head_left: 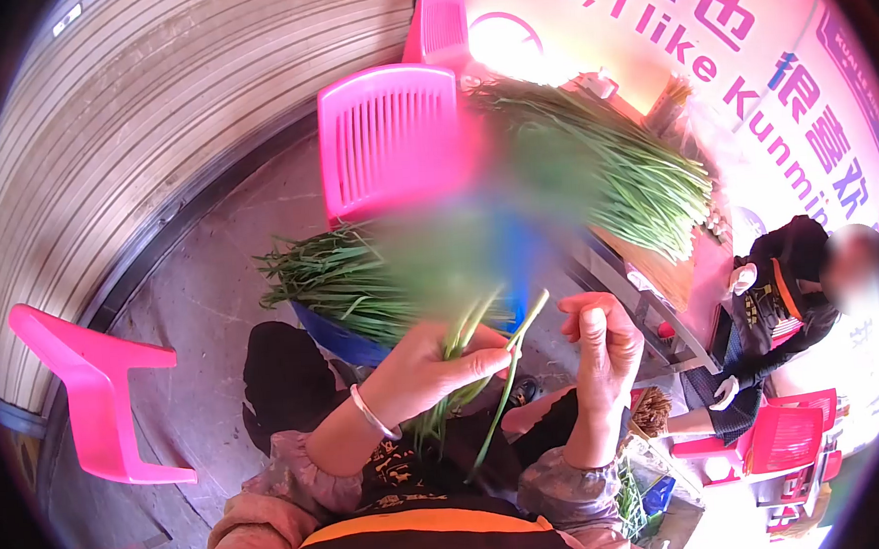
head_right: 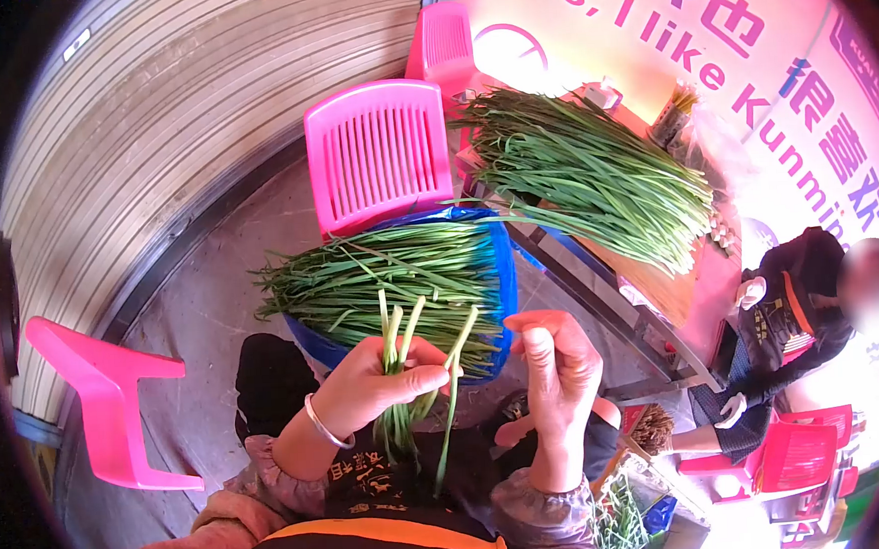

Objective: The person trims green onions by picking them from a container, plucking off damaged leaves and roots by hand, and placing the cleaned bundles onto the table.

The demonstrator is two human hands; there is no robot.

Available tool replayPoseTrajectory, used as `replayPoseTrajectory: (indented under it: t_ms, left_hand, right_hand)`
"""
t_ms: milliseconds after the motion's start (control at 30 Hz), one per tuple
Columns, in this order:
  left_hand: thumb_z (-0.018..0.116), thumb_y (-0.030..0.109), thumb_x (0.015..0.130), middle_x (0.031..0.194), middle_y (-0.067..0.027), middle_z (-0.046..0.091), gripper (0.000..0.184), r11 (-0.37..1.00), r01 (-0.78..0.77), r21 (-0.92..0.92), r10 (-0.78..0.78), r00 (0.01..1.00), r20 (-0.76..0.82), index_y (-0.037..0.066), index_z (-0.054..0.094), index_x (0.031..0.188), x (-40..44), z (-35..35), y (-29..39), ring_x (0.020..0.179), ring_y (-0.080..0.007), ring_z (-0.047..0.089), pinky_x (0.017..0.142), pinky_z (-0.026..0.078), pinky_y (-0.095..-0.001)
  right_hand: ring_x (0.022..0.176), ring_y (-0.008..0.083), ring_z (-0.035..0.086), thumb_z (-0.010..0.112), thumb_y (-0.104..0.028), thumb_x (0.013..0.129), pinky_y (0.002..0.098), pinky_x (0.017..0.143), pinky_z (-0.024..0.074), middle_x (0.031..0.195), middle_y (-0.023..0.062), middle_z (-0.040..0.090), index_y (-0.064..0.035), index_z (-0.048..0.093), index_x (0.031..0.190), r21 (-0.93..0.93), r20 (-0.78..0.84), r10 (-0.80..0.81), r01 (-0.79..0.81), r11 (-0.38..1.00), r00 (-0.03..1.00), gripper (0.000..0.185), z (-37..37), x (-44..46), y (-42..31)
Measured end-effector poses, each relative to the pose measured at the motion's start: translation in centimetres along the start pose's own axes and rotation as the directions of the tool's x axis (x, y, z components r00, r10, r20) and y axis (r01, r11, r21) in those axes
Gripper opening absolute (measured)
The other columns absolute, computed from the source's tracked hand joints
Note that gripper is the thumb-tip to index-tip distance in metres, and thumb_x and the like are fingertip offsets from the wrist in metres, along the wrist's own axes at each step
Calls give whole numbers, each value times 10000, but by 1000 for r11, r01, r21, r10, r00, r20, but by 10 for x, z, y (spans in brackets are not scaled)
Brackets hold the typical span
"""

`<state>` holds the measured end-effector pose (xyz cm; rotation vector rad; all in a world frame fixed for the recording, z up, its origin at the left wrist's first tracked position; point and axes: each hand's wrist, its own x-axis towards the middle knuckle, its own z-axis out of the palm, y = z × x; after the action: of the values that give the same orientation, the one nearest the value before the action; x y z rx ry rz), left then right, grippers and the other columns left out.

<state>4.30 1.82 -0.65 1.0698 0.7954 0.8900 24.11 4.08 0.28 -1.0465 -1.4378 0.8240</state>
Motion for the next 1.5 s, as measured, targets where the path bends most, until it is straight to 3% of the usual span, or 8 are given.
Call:
replayPoseTrajectory:
  t_ms: [267,433,800,1067,1233,1300,1400,1500]
  left_hand:
    - [616,129,875,805,-36,653,203,833,-201,516,332,927,-174,-51,612,969,0,4,-14,681,-63,565,587,446,-209]
    - [602,151,886,824,-36,658,209,940,-131,316,205,955,-215,-36,620,977,-3,-14,-14,695,-54,556,605,439,-198]
    - [535,230,926,835,-2,618,266,993,-21,115,-5,974,228,5,624,1035,-8,-22,-10,755,-61,508,668,403,-228]
    - [450,274,961,864,-27,609,315,991,-133,-21,134,991,30,10,616,1004,-15,-48,-24,867,-117,548,791,419,-274]
    - [437,249,966,782,-37,551,314,964,-261,-56,242,944,-223,-26,576,1021,-8,-72,-45,712,-115,528,655,430,-243]
    - [436,263,969,716,9,469,322,964,-246,-102,216,946,-242,-20,578,1029,-3,-66,-48,623,-65,430,568,356,-202]
    - [485,252,952,664,58,375,290,975,-194,-109,161,954,-254,-11,583,1024,-1,-56,-48,557,-26,314,499,269,-182]
    - [551,242,920,642,72,375,263,989,-145,23,144,939,-312,4,592,1023,-8,-48,-41,533,-16,302,474,249,-188]
  right_hand:
    - [730,141,602,623,-110,838,261,656,485,856,79,633,-13,616,883,-217,185,124,-82,973,975,107,6,-15,-15]
    - [677,87,505,525,-222,934,220,618,426,772,24,551,-16,521,998,149,26,187,-188,971,982,215,-8,-9,-1]
    - [641,153,609,708,-150,775,257,588,476,776,65,643,-72,663,870,-201,375,29,51,978,927,131,6,-10,-14]
    - [756,215,639,548,-38,841,318,665,485,848,126,658,-21,629,948,-776,-183,125,-221,590,975,135,-145,-47,-19]
    - [1051,368,541,645,-207,737,457,900,413,1118,221,581,-5,525,1201,-889,-443,335,-361,-281,831,520,-277,-175,8]
    - [1208,340,433,708,-211,690,477,1016,319,1274,199,493,-11,464,1278,-866,-456,442,-500,-19,773,667,-264,-165,14]
    - [1052,302,563,621,-147,816,386,878,461,1158,184,570,-26,548,1195,-742,-202,360,-382,551,911,405,-167,-99,40]
    - [941,185,628,598,-160,850,311,801,498,1025,116,652,-51,588,1154,-570,59,432,-325,754,900,323,-71,-44,104]
